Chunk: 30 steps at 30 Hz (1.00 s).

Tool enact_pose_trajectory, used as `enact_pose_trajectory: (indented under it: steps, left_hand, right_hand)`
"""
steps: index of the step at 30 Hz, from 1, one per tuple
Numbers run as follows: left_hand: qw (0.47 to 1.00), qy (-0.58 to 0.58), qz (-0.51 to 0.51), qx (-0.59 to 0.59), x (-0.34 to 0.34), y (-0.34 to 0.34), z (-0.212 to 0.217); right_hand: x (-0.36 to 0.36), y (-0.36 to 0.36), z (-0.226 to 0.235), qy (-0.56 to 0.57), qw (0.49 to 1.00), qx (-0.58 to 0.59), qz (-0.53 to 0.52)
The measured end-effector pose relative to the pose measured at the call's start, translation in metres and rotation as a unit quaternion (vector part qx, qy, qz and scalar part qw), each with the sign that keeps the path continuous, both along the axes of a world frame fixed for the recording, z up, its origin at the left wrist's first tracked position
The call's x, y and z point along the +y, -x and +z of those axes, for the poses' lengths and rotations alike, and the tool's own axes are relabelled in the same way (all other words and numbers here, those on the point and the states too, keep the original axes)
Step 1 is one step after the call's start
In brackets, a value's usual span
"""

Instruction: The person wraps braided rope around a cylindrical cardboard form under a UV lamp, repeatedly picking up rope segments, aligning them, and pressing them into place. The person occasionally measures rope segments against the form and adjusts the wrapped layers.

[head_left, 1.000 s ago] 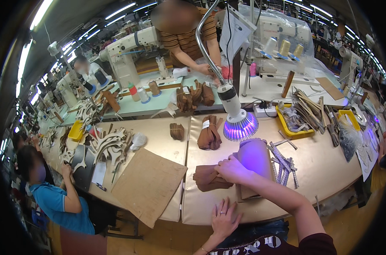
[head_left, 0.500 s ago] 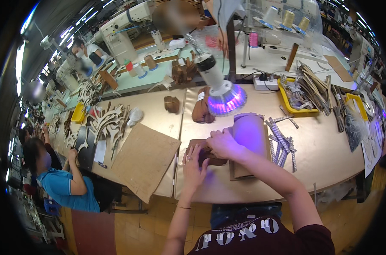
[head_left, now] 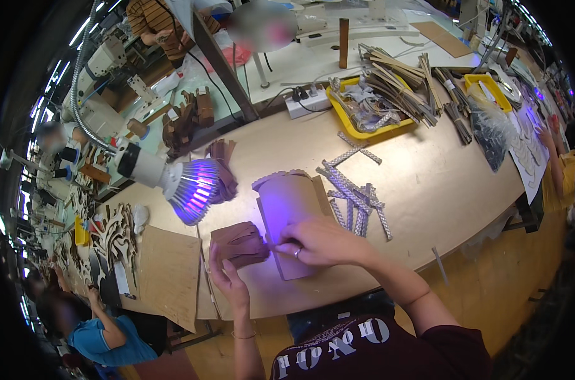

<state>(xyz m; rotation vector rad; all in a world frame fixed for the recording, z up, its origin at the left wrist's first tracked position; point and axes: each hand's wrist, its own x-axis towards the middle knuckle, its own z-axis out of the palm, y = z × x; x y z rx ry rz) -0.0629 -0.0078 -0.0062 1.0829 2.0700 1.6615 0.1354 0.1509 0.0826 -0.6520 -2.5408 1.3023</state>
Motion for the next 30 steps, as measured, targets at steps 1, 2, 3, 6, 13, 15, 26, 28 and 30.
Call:
enact_pose_trajectory:
  steps: [1, 2, 3, 6, 13, 15, 26, 28, 30]
  left_hand:
    - [0.999, -0.027, -0.029, -0.021, 0.005, -0.012, 0.008]
    - [0.999, -0.003, -0.043, 0.004, 0.014, -0.02, 0.017]
    - [0.997, 0.011, -0.062, 0.034, 0.022, -0.028, 0.025]
    - [0.979, 0.057, -0.13, 0.143, 0.029, -0.057, 0.048]
    - [0.916, 0.175, -0.261, 0.25, 0.037, -0.092, 0.05]
    - [0.921, 0.169, -0.258, 0.239, 0.037, -0.094, 0.047]
    - [0.93, 0.15, -0.233, 0.24, 0.033, -0.093, 0.033]
    - [0.933, 0.137, -0.228, 0.241, 0.033, -0.093, 0.029]
    - [0.937, 0.124, -0.223, 0.24, 0.033, -0.094, 0.026]
  right_hand:
    - [0.006, -0.006, -0.003, 0.016, 1.0, -0.019, -0.011]
    - [0.012, -0.01, -0.005, 0.019, 1.0, -0.016, -0.016]
    - [0.017, -0.013, -0.008, 0.024, 0.999, -0.015, -0.019]
    - [0.03, -0.021, -0.013, 0.048, 0.998, -0.004, -0.039]
    - [0.041, -0.032, -0.028, 0.081, 0.995, 0.0, -0.054]
    - [0.045, -0.038, -0.033, 0.045, 0.994, -0.052, -0.08]
    - [0.129, -0.063, -0.096, -0.236, 0.926, -0.121, -0.27]
    - [0.136, -0.061, -0.101, -0.261, 0.919, -0.151, -0.254]
    - [0.135, -0.063, -0.098, -0.279, 0.907, -0.185, -0.256]
